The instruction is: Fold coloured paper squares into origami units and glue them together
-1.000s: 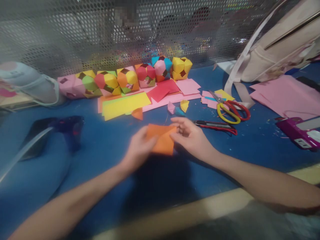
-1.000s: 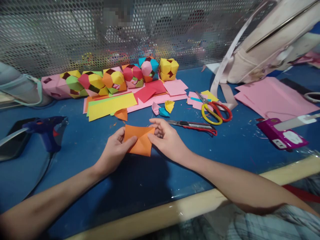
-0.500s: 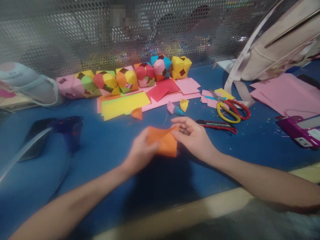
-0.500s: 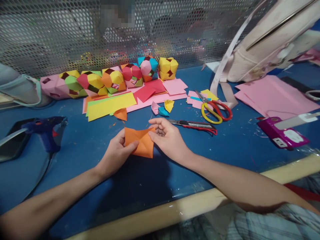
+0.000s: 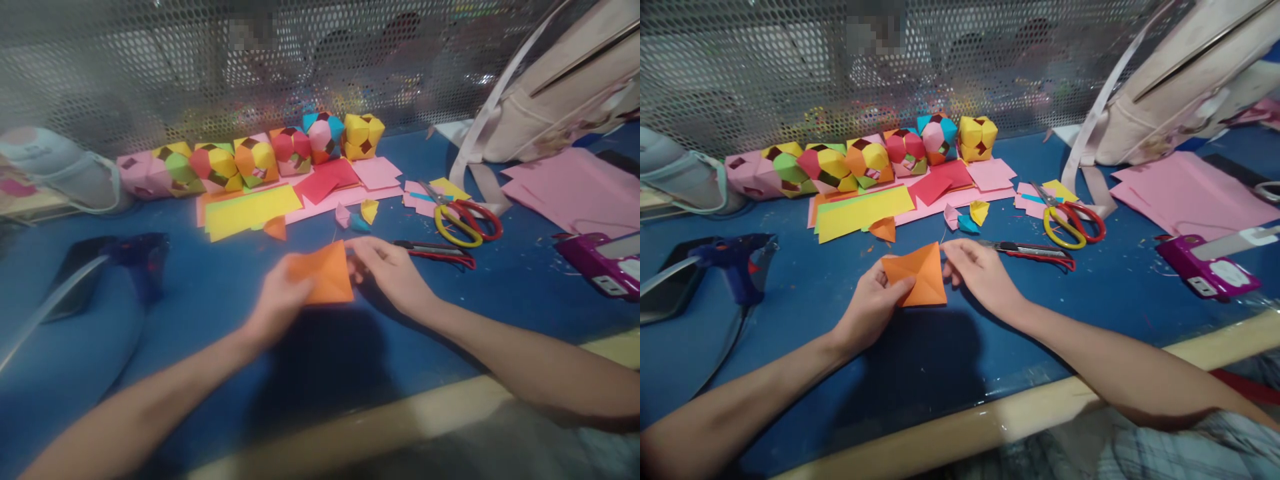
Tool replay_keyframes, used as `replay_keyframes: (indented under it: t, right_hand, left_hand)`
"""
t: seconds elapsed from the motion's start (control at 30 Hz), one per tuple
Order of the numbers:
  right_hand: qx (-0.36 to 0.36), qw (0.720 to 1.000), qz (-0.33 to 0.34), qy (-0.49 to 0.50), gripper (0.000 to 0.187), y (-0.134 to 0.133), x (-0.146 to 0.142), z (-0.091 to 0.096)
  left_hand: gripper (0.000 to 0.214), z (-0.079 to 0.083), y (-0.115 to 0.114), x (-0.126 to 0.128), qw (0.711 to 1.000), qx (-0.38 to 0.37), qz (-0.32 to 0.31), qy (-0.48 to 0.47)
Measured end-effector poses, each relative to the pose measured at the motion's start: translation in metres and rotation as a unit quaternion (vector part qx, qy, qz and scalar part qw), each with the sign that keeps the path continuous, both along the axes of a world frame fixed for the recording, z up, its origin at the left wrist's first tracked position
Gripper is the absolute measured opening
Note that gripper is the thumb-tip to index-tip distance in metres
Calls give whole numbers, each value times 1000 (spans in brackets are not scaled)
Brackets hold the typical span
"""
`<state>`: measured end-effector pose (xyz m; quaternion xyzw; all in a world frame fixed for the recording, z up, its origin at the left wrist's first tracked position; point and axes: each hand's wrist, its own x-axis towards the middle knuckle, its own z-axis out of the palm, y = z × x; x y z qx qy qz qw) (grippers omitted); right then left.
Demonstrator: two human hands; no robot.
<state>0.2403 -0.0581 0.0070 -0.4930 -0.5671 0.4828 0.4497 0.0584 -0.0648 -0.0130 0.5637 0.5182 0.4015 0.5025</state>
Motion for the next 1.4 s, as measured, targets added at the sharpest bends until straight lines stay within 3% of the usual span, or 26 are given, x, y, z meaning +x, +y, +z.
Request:
replay_keyframes:
  t: [0.17,0.3,0.5,0.63,0.83,1.0,1.1,1.2,1.33,1.4]
  right_hand:
    - [16,999,37,-14,11,-6,-6,-5]
    - [23,999,28,-31,10,-6,-5,-8]
    - [56,993,22,-106,12,-8,-5,-3]
    - [133,977,22,-167,15,-13,-4,-1]
    - [302,931,15,-203,21,-17,-5,-7]
    - [341,916,10,-211,24,-18,-6,-10]
    - [325,922,16,-211,23,-19,-6,-10]
    - [266,943,42,-193,23,-20,-5,-6]
    - [95,992,33,-76,18,-14,-2,2]
    - [10,1000,13,20,16,-7,0,4]
  left_hand:
    - [27,1,-2,-1,999,-15,-32,-7]
    - [23,8,-4,0,999,1,-39,-22]
    - [17,21,-7,5,998,23,-27,59]
    - [17,24,-10,7,994,49,-46,87]
    - [20,20,-13,5,970,167,-144,104]
    - [21,19,-12,4,960,191,-160,127]
    - [20,17,-12,3,967,169,-148,120]
    - [20,17,-12,3,976,114,-133,128]
    - [20,19,-8,4,987,54,-60,138]
    - [20,19,-5,4,990,42,-22,129]
